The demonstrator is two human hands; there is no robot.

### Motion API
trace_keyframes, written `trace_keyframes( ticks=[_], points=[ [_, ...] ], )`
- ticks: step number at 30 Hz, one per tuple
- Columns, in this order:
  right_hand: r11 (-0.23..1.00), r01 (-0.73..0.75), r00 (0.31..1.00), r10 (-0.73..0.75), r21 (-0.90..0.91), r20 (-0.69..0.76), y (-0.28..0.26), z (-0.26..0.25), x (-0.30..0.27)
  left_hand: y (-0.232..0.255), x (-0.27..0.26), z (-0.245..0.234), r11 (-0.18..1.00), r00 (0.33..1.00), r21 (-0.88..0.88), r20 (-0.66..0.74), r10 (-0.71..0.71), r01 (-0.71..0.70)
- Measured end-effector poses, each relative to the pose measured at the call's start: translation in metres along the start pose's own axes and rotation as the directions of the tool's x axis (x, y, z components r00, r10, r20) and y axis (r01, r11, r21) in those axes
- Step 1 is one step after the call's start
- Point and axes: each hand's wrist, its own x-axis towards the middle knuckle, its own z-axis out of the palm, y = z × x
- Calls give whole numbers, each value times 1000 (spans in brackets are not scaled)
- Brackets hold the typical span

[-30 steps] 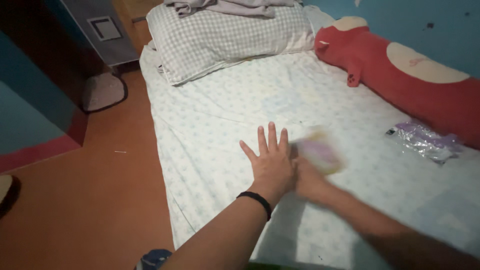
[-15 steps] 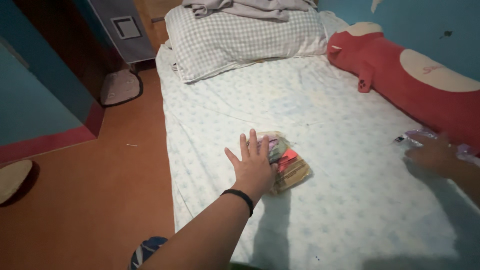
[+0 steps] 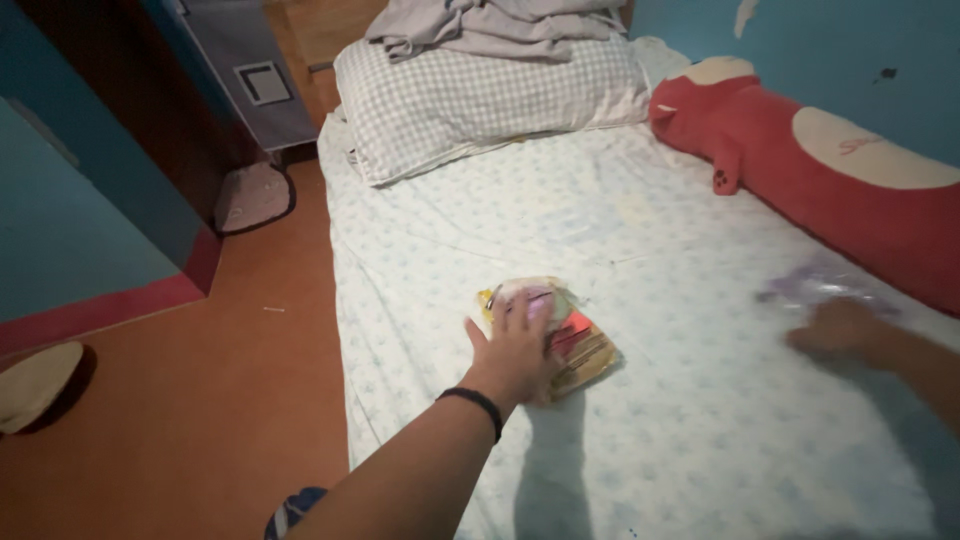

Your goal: The person folds a white t-shirt and a striped top on a bed, then places them into a drawer. They also place packaged items into a drawer and wipe the exterior of a plastic drawer unit with a red cloth.

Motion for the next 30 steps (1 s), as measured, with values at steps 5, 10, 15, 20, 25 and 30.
trace_keyframes(
  ticks=[5, 10, 15, 20, 25, 30],
  points=[
    [771, 453, 883, -458, 448, -105, -120, 11, -50, 1, -11, 10, 990, 972, 16, 197, 131, -137],
    [929, 319, 793, -151, 190, -591, -169, 6, -62, -11, -16, 5, 999, 957, 45, 291, 14, -28],
    [993, 117, 981, -111, 24, -160, -159, 27, -55, -32, -22, 0, 993, 984, -105, 175, -33, 52],
    [924, 375, 808, -365, -75, -462, -131, 66, -19, -41, -20, -5, 961, 988, -254, 131, -81, 113],
    [941, 314, 914, -335, -125, -230, -128, 64, 8, -52, -25, -1, 946, 993, -307, 95, -73, 99],
    [770, 529, 708, -170, 356, -685, -225, 4, -31, -56, 1, 2, 914, 997, -400, -14, -81, 69]
  ],
)
